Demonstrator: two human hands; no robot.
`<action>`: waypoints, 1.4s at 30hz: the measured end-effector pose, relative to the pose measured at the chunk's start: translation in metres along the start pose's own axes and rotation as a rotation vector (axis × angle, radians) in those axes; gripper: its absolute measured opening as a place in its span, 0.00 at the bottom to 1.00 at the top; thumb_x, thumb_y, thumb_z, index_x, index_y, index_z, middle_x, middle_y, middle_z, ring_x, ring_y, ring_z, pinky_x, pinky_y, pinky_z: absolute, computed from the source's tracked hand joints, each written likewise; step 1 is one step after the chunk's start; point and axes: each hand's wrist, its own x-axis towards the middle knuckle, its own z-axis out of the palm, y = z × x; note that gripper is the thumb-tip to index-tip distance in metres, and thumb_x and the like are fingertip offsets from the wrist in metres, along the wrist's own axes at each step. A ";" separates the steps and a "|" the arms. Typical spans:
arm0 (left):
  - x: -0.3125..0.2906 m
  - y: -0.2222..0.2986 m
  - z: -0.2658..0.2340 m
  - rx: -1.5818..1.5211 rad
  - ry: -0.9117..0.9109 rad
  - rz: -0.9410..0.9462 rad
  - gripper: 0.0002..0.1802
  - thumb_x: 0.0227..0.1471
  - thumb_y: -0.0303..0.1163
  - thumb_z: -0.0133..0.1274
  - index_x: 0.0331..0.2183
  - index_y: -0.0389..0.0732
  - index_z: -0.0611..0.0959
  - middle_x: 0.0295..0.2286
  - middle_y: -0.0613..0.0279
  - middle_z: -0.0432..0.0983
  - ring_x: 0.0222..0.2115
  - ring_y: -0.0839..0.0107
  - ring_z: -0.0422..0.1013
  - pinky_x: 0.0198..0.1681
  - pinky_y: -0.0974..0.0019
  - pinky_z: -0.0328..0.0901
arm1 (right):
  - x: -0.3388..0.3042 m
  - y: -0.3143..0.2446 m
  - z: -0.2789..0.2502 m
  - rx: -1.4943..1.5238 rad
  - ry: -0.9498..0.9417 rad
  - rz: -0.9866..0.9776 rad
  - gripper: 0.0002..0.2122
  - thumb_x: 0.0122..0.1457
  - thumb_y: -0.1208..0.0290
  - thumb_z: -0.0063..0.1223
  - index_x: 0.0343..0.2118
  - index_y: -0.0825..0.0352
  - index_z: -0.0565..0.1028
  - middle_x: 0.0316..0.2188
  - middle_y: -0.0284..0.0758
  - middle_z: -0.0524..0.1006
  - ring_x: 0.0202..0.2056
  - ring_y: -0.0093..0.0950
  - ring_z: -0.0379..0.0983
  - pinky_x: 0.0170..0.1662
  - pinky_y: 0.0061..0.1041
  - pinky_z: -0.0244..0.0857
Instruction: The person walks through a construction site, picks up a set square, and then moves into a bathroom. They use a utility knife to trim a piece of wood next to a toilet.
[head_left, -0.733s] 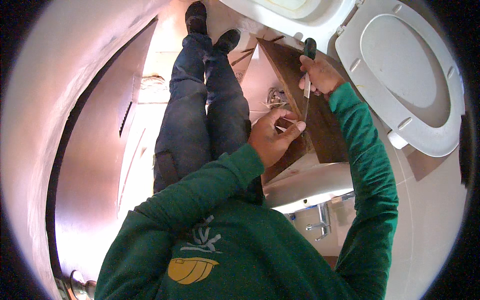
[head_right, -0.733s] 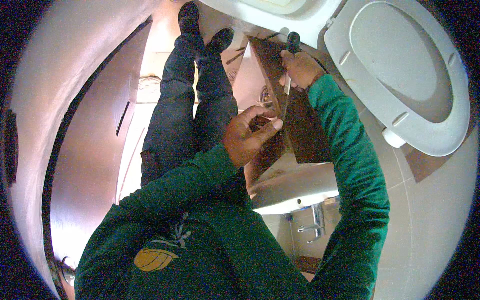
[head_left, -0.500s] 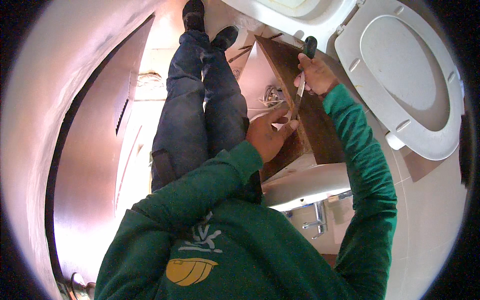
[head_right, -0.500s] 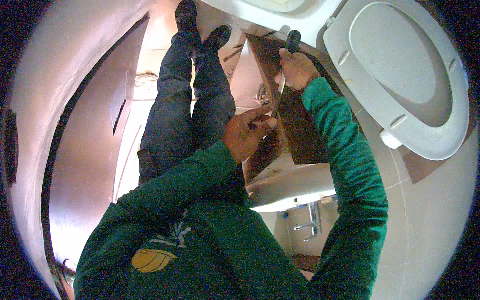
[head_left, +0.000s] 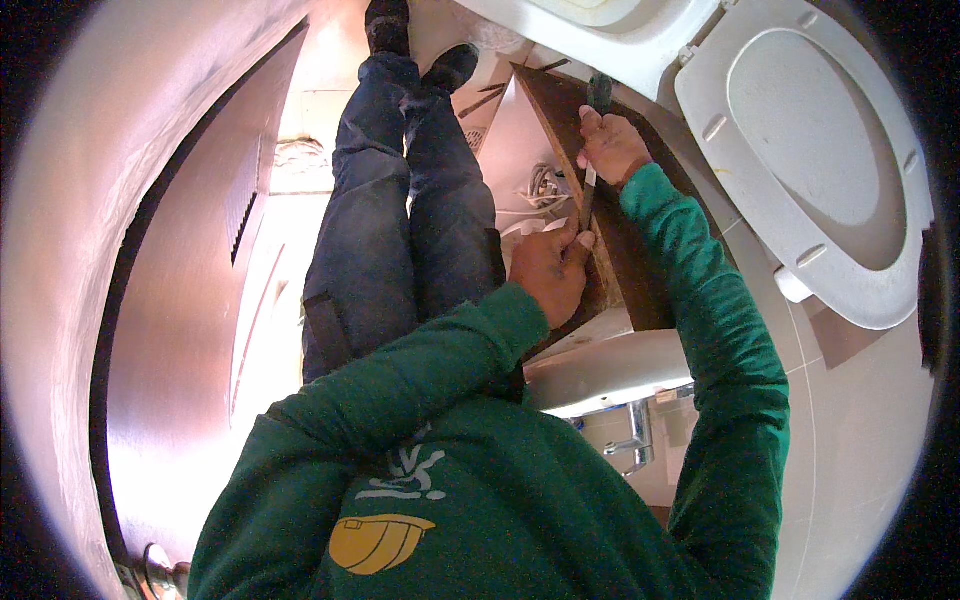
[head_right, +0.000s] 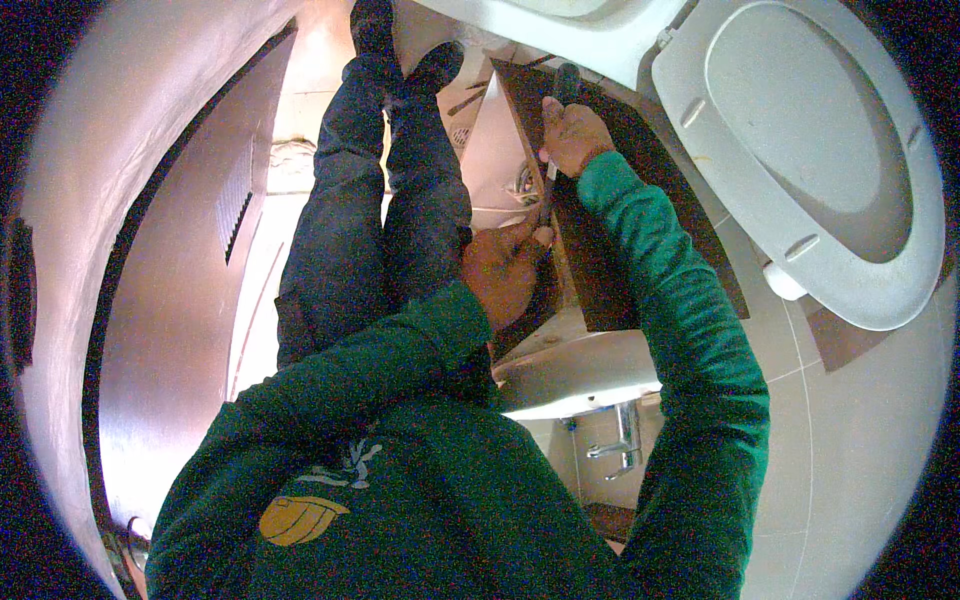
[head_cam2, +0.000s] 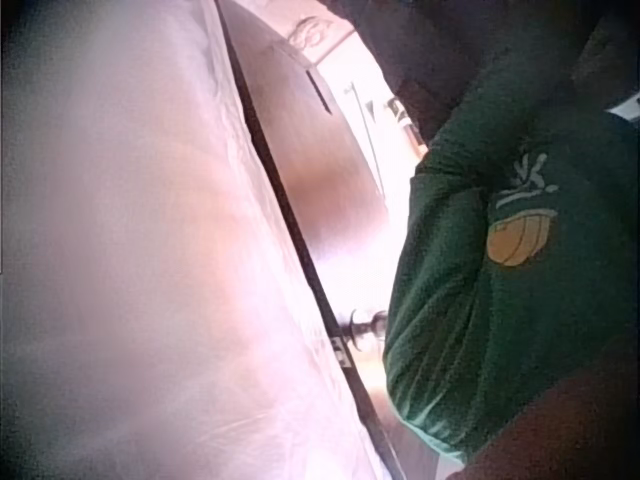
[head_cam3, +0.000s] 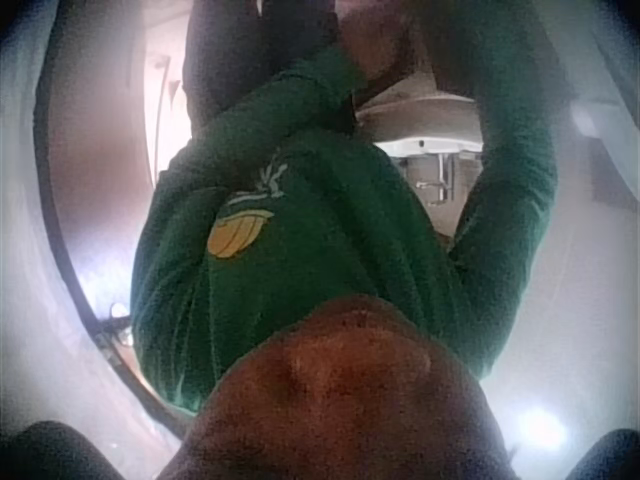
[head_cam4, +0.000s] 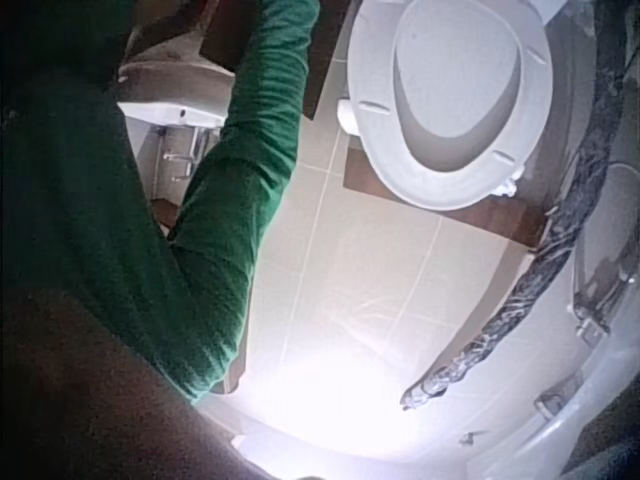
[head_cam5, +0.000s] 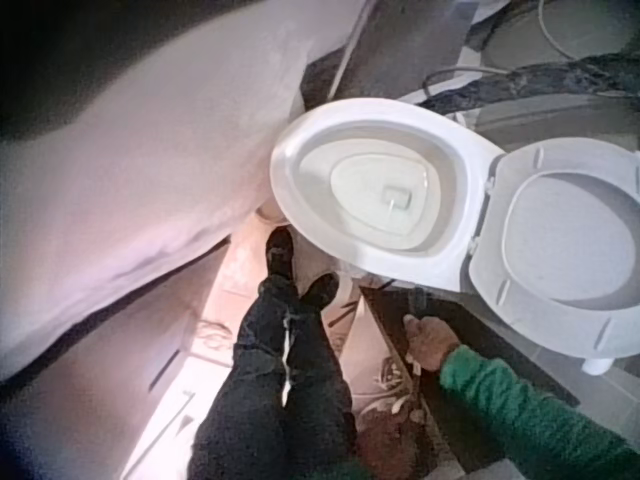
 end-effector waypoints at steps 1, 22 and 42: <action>0.000 0.000 0.001 -0.038 0.010 0.009 0.19 0.61 0.38 0.48 0.48 0.35 0.79 0.27 0.36 0.77 0.27 0.46 0.75 0.35 0.53 0.68 | 0.003 0.005 0.002 -0.007 0.002 -0.029 0.29 0.66 0.46 0.38 0.21 0.71 0.73 0.15 0.43 0.74 0.23 0.33 0.76 0.32 0.34 0.67; 0.010 -0.017 0.015 -0.110 0.110 0.198 0.18 0.64 0.37 0.43 0.38 0.33 0.81 0.25 0.36 0.74 0.29 0.38 0.72 0.34 0.49 0.65 | 0.006 -0.009 0.011 -0.322 0.063 -0.076 0.29 0.67 0.53 0.31 0.27 0.75 0.79 0.31 0.56 0.78 0.37 0.55 0.76 0.46 0.49 0.69; 0.004 -0.014 0.018 -0.150 0.117 0.221 0.18 0.65 0.36 0.41 0.37 0.31 0.79 0.26 0.35 0.74 0.29 0.41 0.71 0.37 0.49 0.64 | 0.007 -0.001 0.017 -0.284 0.210 -0.112 0.32 0.67 0.47 0.33 0.23 0.74 0.75 0.26 0.58 0.76 0.36 0.58 0.73 0.43 0.52 0.66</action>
